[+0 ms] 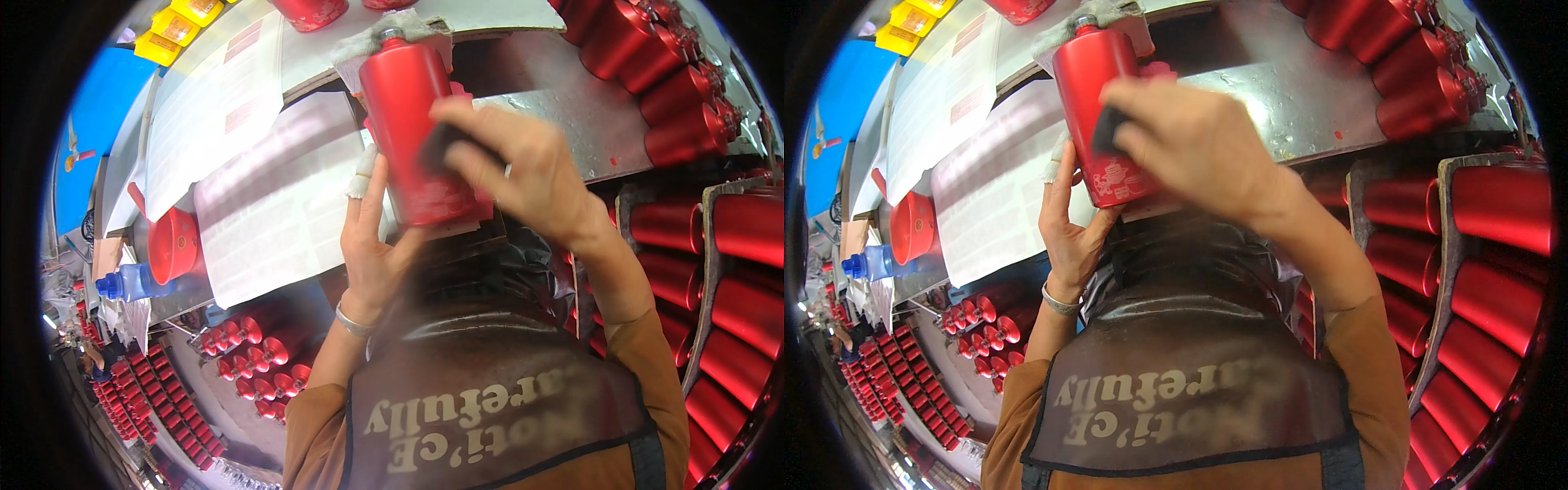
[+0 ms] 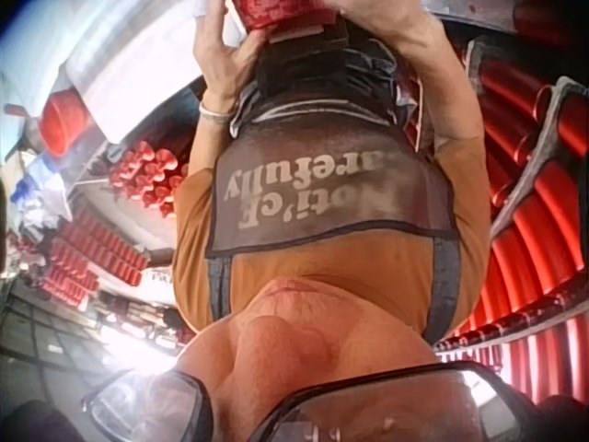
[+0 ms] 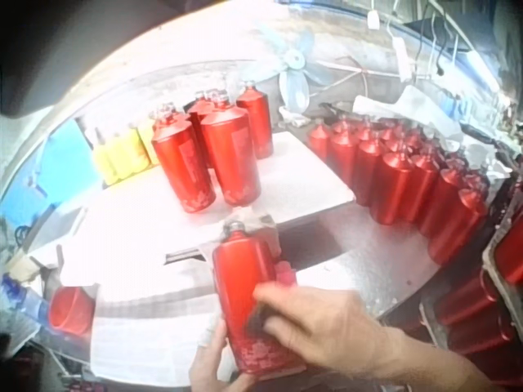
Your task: The person picks red cylindrical containers from a tray, applies a printed label to each one, smooths it with a black card, and places the labeled containers on a nearby surface. The process is repeated for multiple containers.
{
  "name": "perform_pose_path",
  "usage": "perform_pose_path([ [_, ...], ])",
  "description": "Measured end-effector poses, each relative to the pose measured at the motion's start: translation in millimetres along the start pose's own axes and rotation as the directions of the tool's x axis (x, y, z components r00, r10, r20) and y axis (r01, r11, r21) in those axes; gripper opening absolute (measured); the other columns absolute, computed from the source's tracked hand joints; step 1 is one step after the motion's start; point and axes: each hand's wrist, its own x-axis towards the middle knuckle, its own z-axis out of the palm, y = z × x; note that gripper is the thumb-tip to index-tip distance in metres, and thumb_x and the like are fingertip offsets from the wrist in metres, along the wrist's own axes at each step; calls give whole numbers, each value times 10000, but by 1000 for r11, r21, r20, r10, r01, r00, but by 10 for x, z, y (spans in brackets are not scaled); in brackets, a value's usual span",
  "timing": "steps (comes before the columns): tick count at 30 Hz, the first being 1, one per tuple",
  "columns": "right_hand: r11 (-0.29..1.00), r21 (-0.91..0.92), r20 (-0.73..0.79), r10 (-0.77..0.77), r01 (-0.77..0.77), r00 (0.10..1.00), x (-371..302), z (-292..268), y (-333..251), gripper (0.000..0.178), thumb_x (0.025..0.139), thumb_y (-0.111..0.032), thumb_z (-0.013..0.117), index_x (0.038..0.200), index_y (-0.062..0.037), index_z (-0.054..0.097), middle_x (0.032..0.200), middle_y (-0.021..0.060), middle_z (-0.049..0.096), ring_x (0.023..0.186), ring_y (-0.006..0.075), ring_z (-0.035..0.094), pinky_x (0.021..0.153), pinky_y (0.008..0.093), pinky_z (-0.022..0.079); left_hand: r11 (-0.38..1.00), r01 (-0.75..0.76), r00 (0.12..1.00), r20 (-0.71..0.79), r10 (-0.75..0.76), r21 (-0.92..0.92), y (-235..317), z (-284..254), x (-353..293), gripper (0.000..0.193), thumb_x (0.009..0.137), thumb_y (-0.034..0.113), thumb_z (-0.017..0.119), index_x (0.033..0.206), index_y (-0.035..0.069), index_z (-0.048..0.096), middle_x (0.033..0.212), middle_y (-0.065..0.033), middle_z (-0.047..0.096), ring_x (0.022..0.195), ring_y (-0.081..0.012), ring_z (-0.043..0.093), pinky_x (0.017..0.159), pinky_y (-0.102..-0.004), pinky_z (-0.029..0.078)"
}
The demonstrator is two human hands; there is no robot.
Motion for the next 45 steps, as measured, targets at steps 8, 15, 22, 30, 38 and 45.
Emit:
perform_pose_path([
  [8, 919, 344, -244, 284, -191, 927, -165, 93, 338, 323, 919, -49, 672, 1239, -8, 661, 1067, 96, 723, 957, 158, 684, 863, 283, 518, 997, 5, 999, -44, -2, 74, -188, -428, 60, 863, 768, 125, 842, 1501, -18, 409, 1476, -234, 503, 1387, -360, 472, 1138, -436, 381],
  [15, 663, 634, -175, 624, -398, 762, -462, 130, 594, 300, 959, -66, 619, 1245, 19, 641, 1136, 57, 668, 1040, 116, 601, 934, 247, 456, 818, 95, 937, -328, 119, 567, -768, -1467, 1118, 572, 941, 245, 706, 1414, -20, 525, 1477, -302, 462, 1364, -435, 460, 1123, -471, 372],
  [22, 648, 661, -193, 634, -378, 749, -443, 213, 617, 320, 968, -136, 644, 1248, 18, 637, 1136, 56, 664, 1032, 120, 594, 935, 250, 447, 530, 10, 993, -71, 94, 848, -665, -1036, 1217, 594, 904, 421, 714, 1305, -4, 610, 1447, -279, 477, 1112, -380, 542, 993, -452, 406],
  [30, 604, 710, -168, 645, -362, 746, -511, 233, 628, 306, 974, -143, 644, 1239, 10, 644, 1115, 56, 665, 1005, 114, 599, 908, 243, 457, 604, 21, 954, -197, 226, 796, -838, -993, 1089, 411, 864, 141, 766, 1243, 24, 659, 1282, -159, 621, 1049, -303, 594, 967, -415, 433],
  [38, 451, 823, -89, 703, -345, 706, -622, 166, 521, 288, 984, -135, 625, 1242, -8, 643, 1053, 51, 668, 879, 85, 619, 737, 224, 521, 965, 241, 913, -311, -263, -107, -390, -769, 1069, 186, 961, 138, 696, 1095, 27, 762, 984, -59, 753, 892, -118, 664, 864, -284, 501],
  [45, 324, 902, -11, 677, -285, 736, -672, 204, 597, 307, 988, -85, 607, 1280, 6, 625, 1140, 42, 660, 1034, 83, 592, 926, 234, 460, 753, -514, 849, 120, 514, 411, 310, -261, 1108, 338, 807, 4, 730, 1122, 125, 748, 1119, -64, 739, 1008, -219, 690, 1115, -469, 406],
])
